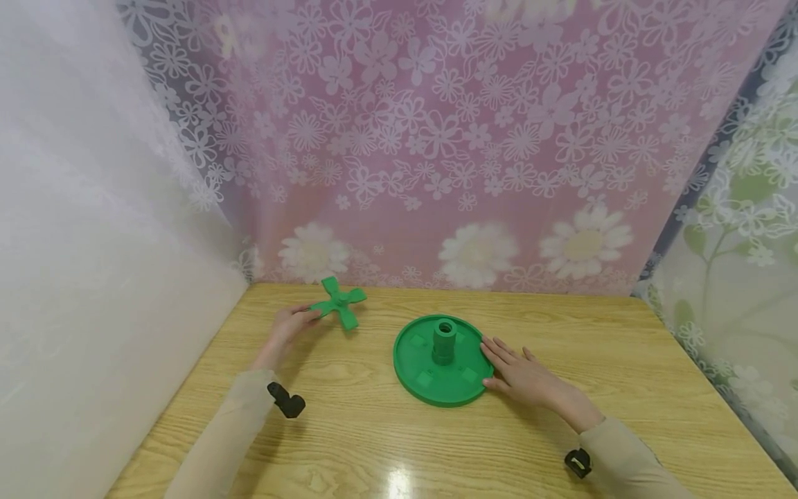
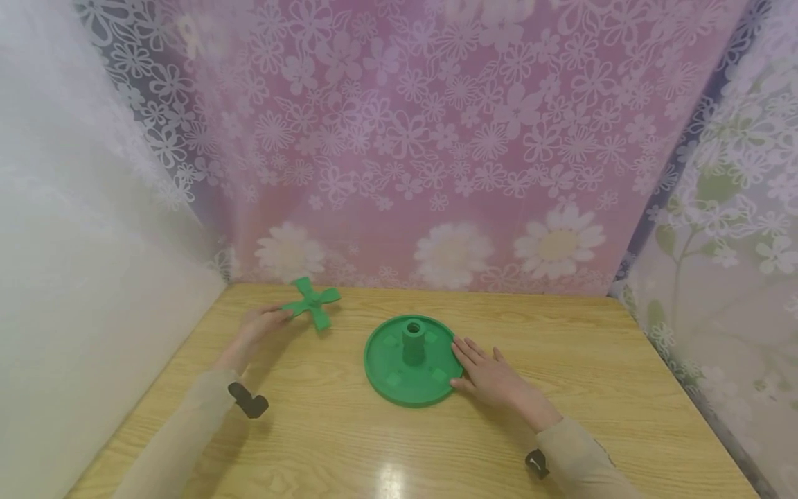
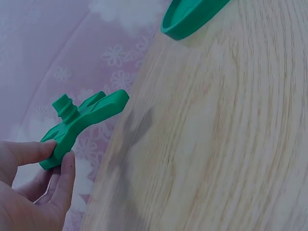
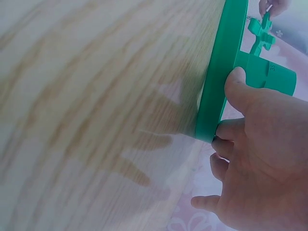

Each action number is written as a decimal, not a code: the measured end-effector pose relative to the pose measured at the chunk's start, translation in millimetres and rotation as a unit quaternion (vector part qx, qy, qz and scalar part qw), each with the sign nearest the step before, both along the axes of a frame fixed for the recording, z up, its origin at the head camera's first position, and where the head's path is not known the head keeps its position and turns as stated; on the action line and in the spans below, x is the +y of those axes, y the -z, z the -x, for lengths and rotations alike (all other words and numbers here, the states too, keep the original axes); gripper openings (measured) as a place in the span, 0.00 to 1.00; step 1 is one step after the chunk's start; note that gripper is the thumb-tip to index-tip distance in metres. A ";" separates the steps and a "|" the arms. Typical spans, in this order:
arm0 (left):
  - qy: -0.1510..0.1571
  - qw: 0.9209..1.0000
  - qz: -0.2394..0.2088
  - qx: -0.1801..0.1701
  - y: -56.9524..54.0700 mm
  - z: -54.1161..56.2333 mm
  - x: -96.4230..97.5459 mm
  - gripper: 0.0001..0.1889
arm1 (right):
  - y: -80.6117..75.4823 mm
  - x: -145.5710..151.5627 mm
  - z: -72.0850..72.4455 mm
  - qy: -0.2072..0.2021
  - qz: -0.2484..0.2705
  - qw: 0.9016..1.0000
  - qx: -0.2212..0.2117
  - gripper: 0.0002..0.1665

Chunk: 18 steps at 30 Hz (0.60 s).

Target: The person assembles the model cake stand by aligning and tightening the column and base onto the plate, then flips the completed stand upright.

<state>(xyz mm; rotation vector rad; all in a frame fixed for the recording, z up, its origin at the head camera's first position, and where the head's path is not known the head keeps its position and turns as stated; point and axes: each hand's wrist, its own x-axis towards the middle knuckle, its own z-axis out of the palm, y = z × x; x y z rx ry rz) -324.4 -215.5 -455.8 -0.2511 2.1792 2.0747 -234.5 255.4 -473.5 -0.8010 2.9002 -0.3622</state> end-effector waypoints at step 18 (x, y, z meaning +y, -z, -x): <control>0.048 0.998 -0.018 0.045 -21.8 -5.6 45.7 0.27 | 0.7 0.2 1.1 0.002 0.000 1.000 -0.004 0.45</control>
